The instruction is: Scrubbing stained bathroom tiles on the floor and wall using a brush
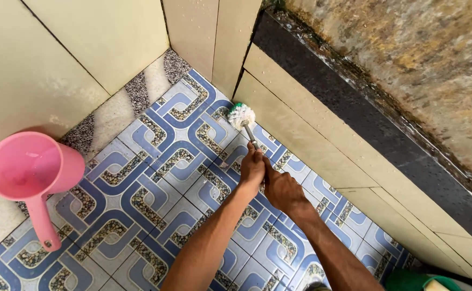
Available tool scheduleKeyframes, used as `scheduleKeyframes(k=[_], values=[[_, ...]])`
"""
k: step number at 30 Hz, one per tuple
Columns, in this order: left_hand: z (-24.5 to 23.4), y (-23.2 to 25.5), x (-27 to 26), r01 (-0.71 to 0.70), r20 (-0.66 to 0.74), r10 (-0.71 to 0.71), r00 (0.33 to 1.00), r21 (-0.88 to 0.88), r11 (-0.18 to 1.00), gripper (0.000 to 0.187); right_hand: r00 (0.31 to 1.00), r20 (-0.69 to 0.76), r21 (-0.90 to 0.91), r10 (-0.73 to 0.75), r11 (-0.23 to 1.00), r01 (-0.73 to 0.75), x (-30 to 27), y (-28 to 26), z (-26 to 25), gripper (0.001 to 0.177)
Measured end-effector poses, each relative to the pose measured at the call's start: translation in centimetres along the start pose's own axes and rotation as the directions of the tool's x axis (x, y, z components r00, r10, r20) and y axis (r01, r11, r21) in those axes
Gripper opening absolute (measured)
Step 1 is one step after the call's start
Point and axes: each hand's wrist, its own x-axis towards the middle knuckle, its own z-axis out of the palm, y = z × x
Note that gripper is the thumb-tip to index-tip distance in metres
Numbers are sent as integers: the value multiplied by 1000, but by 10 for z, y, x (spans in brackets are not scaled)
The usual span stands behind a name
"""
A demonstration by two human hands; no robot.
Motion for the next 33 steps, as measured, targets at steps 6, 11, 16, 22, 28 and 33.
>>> scheduleKeyframes(k=[6,11,16,22,28,33], values=[[-52,36,90,25,-199,12,980,184,983,51,996,-33,135,-88,987,92,97,-44,-1,70],[-117,34,163,7,-271,113,956,405,914,48,992,-7,100,-124,987,124,141,-96,-10,70],[-106,66,135,181,-267,-127,955,187,966,51,975,104,62,-198,979,192,126,-94,-38,75],[-81,44,99,162,-260,-148,954,31,986,52,937,249,116,-245,968,223,75,-75,-64,89],[-61,48,2,317,-295,-321,900,-64,946,43,902,294,128,-316,948,290,17,-28,-34,80],[-39,20,-60,286,-255,-373,892,-321,903,34,850,239,13,-470,877,481,-3,15,-8,76]])
